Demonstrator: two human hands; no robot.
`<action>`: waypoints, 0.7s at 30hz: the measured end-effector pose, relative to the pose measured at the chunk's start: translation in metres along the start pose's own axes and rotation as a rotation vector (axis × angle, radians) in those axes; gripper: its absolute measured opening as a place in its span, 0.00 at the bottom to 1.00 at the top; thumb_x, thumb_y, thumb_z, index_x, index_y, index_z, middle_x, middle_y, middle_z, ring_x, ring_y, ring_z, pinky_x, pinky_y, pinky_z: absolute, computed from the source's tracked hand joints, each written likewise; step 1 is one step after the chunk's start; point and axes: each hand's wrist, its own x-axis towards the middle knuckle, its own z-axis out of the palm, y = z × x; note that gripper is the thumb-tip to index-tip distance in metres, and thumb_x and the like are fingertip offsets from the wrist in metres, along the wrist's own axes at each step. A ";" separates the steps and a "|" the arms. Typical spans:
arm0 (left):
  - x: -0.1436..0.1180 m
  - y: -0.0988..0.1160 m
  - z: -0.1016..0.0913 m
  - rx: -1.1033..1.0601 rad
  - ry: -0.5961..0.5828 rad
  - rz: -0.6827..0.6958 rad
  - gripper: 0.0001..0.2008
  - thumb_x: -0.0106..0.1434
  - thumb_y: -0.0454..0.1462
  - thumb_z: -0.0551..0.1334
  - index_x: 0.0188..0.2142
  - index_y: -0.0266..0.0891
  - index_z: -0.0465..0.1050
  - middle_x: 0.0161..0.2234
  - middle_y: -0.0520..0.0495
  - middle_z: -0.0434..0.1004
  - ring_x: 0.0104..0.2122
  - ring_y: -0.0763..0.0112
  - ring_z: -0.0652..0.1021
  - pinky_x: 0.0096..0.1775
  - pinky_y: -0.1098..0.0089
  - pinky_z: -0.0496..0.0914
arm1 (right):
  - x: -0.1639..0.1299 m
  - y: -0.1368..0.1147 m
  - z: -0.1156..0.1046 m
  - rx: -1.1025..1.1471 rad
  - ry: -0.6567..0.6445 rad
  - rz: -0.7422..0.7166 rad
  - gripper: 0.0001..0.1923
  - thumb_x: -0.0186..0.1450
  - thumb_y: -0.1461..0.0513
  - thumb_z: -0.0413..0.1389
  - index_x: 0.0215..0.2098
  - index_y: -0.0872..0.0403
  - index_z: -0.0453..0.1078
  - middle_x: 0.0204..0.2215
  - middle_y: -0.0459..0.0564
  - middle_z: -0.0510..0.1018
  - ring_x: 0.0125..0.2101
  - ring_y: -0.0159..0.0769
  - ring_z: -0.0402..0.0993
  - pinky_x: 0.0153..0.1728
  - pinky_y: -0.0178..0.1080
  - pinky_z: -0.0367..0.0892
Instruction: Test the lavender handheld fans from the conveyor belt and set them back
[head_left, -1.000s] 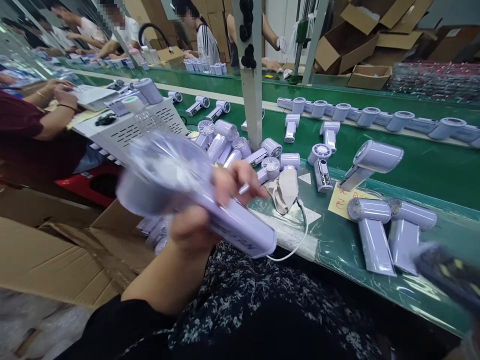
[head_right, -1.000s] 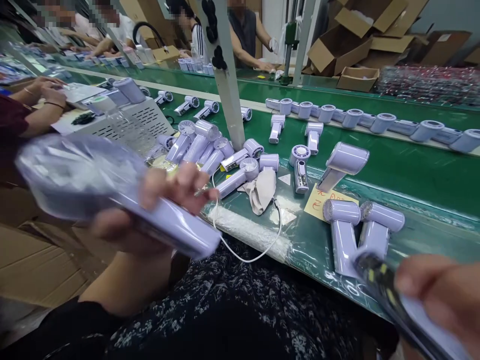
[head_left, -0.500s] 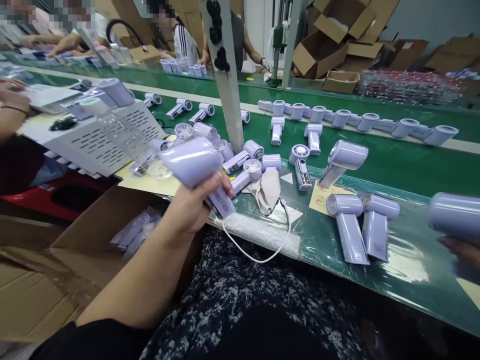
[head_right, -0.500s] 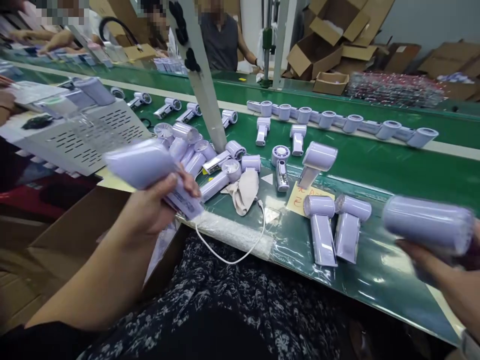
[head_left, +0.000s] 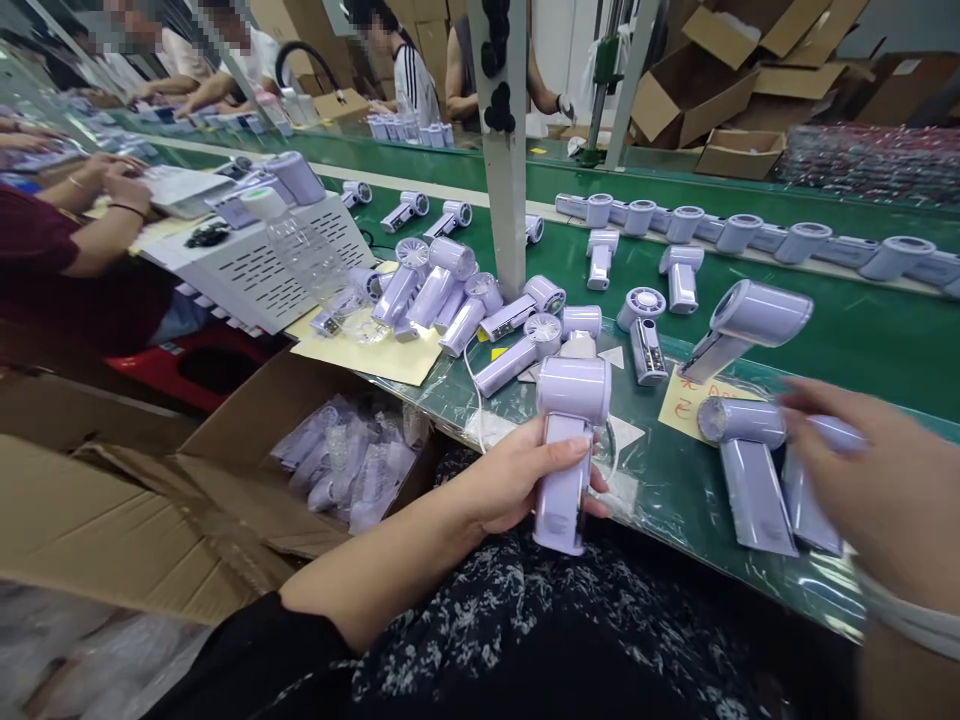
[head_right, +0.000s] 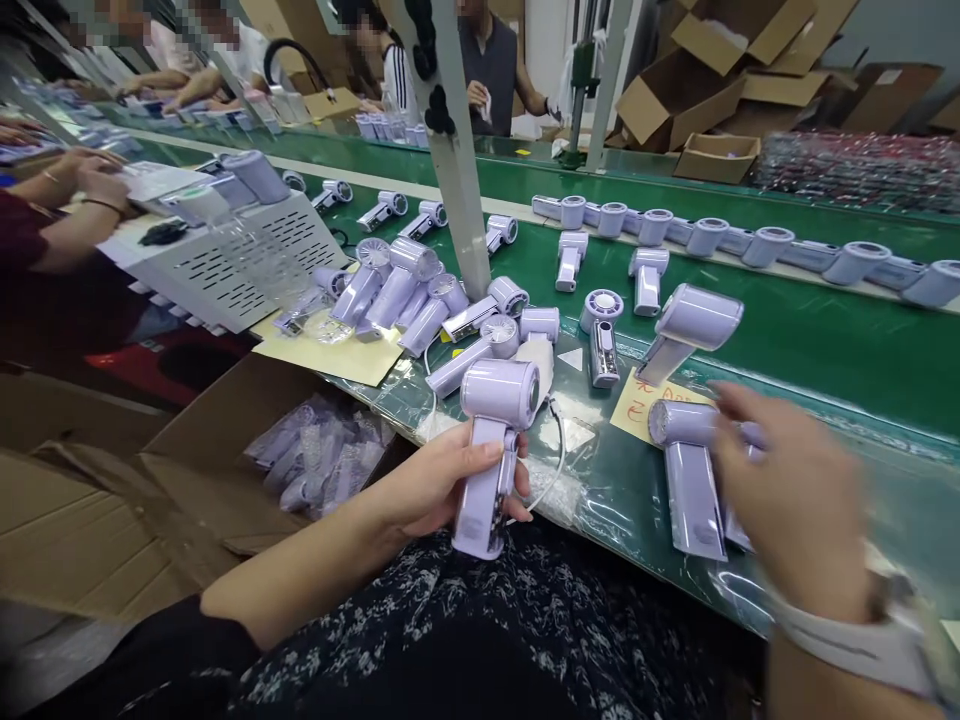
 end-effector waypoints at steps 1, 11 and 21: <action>-0.002 -0.001 0.000 -0.010 -0.027 0.008 0.23 0.58 0.50 0.73 0.43 0.36 0.70 0.31 0.44 0.82 0.29 0.64 0.85 0.35 0.67 0.79 | 0.010 -0.017 0.028 0.016 -0.036 -0.062 0.10 0.70 0.59 0.57 0.45 0.48 0.80 0.43 0.59 0.83 0.45 0.53 0.77 0.51 0.57 0.69; -0.040 -0.003 -0.016 -0.024 -0.130 0.111 0.21 0.66 0.52 0.66 0.44 0.36 0.69 0.31 0.42 0.82 0.29 0.66 0.84 0.34 0.68 0.78 | 0.039 -0.102 0.126 0.284 -0.075 -0.174 0.06 0.64 0.62 0.58 0.29 0.50 0.74 0.41 0.59 0.80 0.48 0.56 0.73 0.56 0.64 0.63; -0.028 -0.004 0.007 0.136 -0.136 0.110 0.31 0.56 0.42 0.75 0.48 0.44 0.54 0.32 0.55 0.74 0.24 0.75 0.79 0.26 0.74 0.75 | -0.009 -0.138 0.075 0.964 -0.337 0.137 0.29 0.70 0.48 0.60 0.66 0.39 0.61 0.57 0.51 0.75 0.51 0.48 0.75 0.50 0.47 0.72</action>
